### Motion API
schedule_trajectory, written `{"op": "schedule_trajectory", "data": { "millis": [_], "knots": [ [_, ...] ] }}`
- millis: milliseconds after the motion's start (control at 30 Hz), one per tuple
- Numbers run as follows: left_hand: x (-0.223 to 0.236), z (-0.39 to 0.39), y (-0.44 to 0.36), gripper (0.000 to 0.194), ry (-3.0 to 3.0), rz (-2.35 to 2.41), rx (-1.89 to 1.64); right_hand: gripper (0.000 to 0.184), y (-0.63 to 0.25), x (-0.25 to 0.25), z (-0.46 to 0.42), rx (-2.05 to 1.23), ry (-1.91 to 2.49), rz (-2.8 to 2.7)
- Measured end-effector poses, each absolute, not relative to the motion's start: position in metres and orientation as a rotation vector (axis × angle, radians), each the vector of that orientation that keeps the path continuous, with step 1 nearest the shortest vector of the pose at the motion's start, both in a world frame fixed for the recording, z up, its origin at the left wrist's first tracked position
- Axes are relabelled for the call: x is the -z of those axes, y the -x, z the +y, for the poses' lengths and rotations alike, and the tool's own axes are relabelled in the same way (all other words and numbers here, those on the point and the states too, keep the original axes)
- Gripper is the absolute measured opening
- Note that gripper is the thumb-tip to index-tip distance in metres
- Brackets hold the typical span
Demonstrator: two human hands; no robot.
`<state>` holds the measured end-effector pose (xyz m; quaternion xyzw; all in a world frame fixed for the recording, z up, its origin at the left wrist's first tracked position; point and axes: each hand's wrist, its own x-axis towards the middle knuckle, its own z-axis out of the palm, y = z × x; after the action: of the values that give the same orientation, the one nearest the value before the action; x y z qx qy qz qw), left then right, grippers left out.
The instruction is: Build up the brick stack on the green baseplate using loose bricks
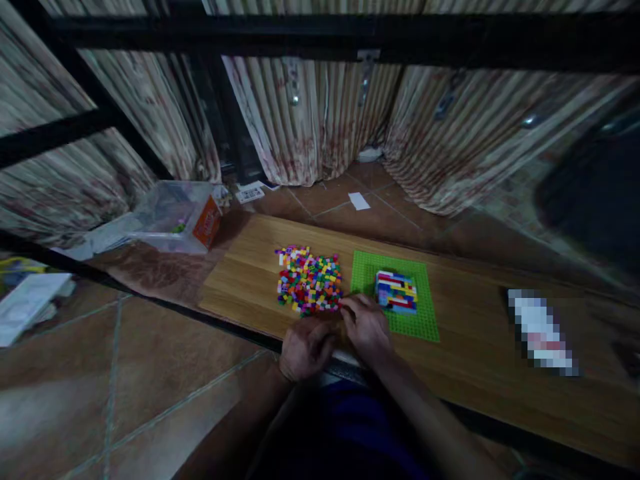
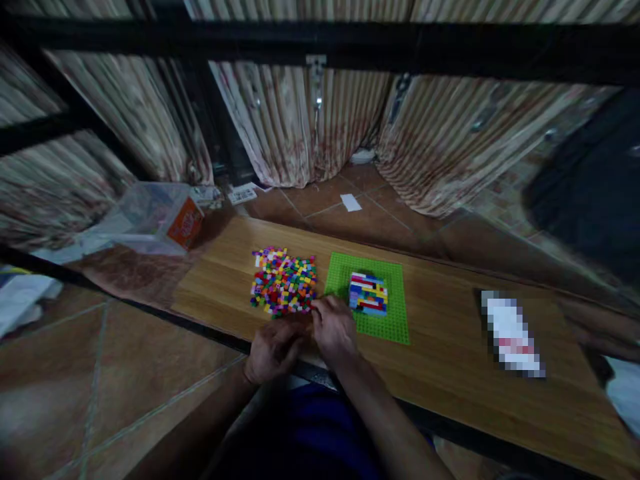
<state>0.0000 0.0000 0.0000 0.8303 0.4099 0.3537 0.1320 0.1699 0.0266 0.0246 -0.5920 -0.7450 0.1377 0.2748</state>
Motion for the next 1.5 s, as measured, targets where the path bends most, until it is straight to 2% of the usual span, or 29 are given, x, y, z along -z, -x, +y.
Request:
{"op": "schedule_trajectory", "data": {
  "millis": [700,1033,1200,1500],
  "knots": [
    [-0.002,-0.001,-0.001,0.018,-2.425,1.210,-1.047,0.016,-0.155,-0.020,0.039,-0.281,1.856,-1.871],
    [-0.005,0.000,-0.002,0.021,-2.419,1.206,-1.020,0.019,-0.161,-0.032,0.030,-0.380,1.610,-1.730],
    [-0.005,0.000,-0.002,0.019,-2.416,1.219,-1.017,0.020,-0.181,-0.045,0.019,-0.415,1.510,-1.694],
    [-0.003,0.001,-0.002,0.019,-2.437,1.239,-1.026,0.025,-0.258,-0.039,0.016,-0.150,1.637,-1.576]
  ]
}}
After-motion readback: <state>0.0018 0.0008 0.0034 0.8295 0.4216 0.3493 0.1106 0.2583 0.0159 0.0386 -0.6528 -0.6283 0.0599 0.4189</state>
